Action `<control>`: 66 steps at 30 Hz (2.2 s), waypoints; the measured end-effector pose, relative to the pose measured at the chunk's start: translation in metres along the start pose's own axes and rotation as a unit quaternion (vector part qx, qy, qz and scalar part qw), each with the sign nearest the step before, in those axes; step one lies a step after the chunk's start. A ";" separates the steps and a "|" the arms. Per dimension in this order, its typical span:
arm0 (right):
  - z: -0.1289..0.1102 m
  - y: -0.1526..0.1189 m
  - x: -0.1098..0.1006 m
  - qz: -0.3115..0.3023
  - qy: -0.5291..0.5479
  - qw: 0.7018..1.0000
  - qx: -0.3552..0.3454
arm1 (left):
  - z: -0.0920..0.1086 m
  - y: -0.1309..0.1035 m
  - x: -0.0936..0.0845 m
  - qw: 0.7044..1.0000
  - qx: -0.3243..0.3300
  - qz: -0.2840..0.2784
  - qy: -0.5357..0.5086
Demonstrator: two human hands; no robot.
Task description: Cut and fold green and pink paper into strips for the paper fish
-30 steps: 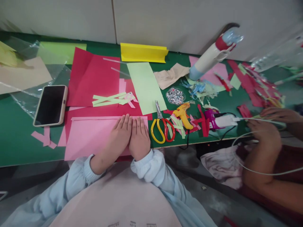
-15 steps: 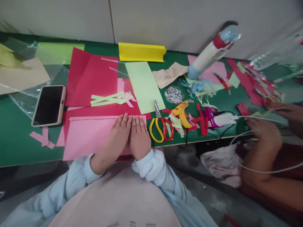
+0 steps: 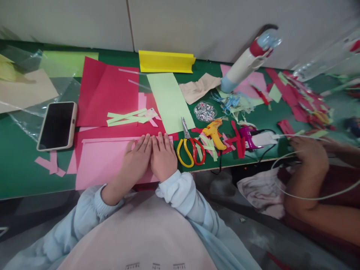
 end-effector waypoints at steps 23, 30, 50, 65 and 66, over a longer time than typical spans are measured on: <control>0.016 -0.003 0.006 0.036 -0.040 0.996 0.072 | -0.014 -0.016 0.002 0.994 -0.082 0.064 0.020; 0.016 -0.004 0.007 0.049 -0.033 0.996 0.064 | -0.022 -0.023 -0.002 0.991 -0.105 0.075 0.041; 0.015 -0.005 0.006 0.040 -0.055 0.996 0.063 | -0.077 -0.054 -0.006 0.974 -0.199 0.091 0.065; 0.018 -0.003 0.007 0.056 -0.072 0.992 0.082 | -0.118 -0.071 -0.018 0.965 -0.233 0.092 0.078; 0.018 -0.002 0.005 0.047 -0.076 0.993 0.079 | -0.119 -0.070 -0.020 0.966 -0.234 0.083 0.078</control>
Point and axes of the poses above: each hand's wrist, its own y-axis towards the middle knuckle, its own x-axis out of the palm, z = x × y, the point moved 6 cm from there along y, towards the middle knuckle, and after that the axes turned 1 degree about x, right-handed, at the moved point
